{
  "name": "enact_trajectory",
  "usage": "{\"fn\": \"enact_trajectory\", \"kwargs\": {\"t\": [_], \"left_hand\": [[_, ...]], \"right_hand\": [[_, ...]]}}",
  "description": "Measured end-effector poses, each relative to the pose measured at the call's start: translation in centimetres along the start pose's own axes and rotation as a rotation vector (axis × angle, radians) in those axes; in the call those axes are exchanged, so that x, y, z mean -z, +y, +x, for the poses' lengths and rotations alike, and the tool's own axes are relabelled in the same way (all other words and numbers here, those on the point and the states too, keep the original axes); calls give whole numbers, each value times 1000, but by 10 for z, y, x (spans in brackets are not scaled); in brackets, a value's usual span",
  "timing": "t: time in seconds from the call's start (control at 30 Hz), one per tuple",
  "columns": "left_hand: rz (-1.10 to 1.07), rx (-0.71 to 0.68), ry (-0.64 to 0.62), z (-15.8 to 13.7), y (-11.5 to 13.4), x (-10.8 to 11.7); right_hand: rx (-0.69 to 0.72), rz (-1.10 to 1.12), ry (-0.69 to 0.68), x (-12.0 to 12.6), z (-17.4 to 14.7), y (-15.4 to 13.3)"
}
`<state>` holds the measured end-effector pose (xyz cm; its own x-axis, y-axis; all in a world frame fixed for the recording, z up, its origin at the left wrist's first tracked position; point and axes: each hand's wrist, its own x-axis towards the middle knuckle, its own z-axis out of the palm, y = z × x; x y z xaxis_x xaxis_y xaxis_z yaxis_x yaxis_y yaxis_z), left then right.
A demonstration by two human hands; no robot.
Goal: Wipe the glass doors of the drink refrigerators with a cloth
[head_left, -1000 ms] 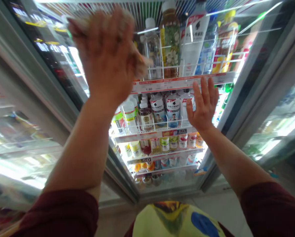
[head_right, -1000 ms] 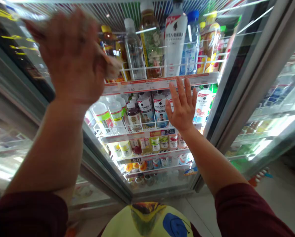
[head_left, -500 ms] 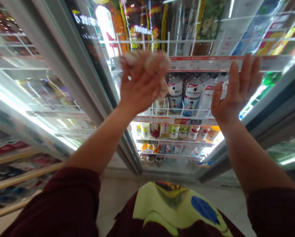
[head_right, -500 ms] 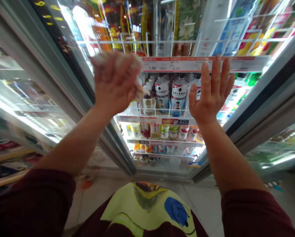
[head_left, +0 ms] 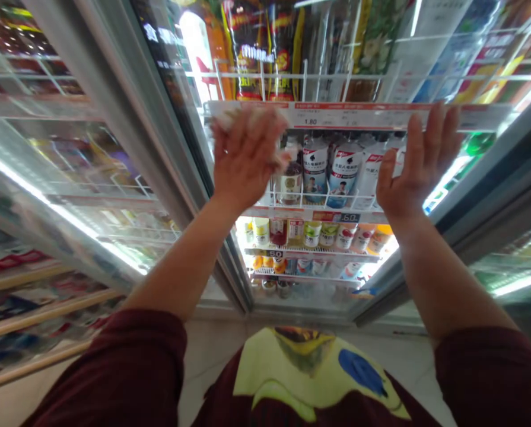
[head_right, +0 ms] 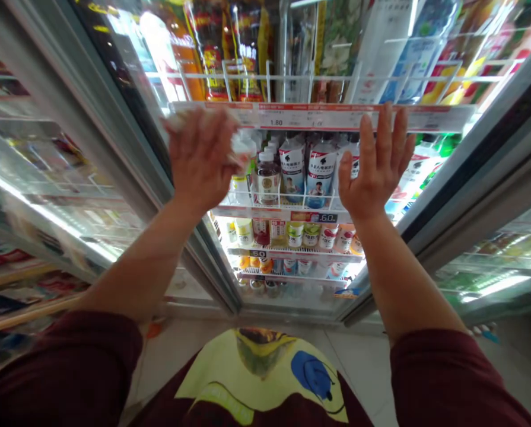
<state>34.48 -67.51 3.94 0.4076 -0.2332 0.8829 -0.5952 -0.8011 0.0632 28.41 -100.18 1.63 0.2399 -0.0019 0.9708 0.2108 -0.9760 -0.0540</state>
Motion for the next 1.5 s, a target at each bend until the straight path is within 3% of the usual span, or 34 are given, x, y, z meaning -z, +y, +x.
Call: {"fn": "enact_trajectory", "kwargs": {"t": [0.07, 0.13, 0.23, 0.3, 0.4, 0.47, 0.63, 0.77, 0.83, 0.93, 0.97, 1.03, 1.1, 1.17, 1.23, 1.3, 1.4, 1.5], "left_hand": [[86, 80, 167, 13, -17, 6], [123, 115, 251, 11, -13, 2], [17, -73, 63, -15, 29, -14], [-111, -161, -37, -33, 62, -22], [-380, -141, -58, -47, 89, -21], [-525, -125, -74, -50, 91, -15], [-639, -154, -68, -68, 64, 0], [-366, -279, 163, -88, 22, -1], [-166, -260, 223, -96, 0, -12], [-15, -125, 123, -104, -25, -40], [-3, -93, 99, -107, -31, -49], [0, -74, 103, -110, -38, -63], [-3, -76, 124, -112, -40, -71], [-2, -84, 129, -113, -41, -71], [6, -104, 144, -113, -40, -69], [10, -133, 177, -112, -39, -67], [13, -163, 224, -110, -37, -65], [50, -181, 240, -110, -36, -66]], "right_hand": [[-2, 10, -4, 0, 1, 2], [0, -4, 13, 2, 1, 1], [58, -24, 15, 6, -5, -17], [182, -16, -116, 5, -11, -41], [422, 44, -381, -5, -21, -78], [490, 91, -432, -15, -26, -91], [607, 113, -406, -29, -43, -83], [739, 72, -420, -12, -17, -48], [635, -6, -256, 6, 22, -23], [296, -152, 118, 26, 74, 4], [219, -170, 183, 27, 79, 4], [187, -154, 188, 20, 64, -8], [308, -131, 73, 4, 24, -31], [578, -135, -92, -9, -16, -45], [783, -146, -168, -10, -31, -38], [700, -144, -49, 2, -11, -10], [262, -94, 286, 25, 42, 39], [32, -56, 431, 25, 44, 44]]}}
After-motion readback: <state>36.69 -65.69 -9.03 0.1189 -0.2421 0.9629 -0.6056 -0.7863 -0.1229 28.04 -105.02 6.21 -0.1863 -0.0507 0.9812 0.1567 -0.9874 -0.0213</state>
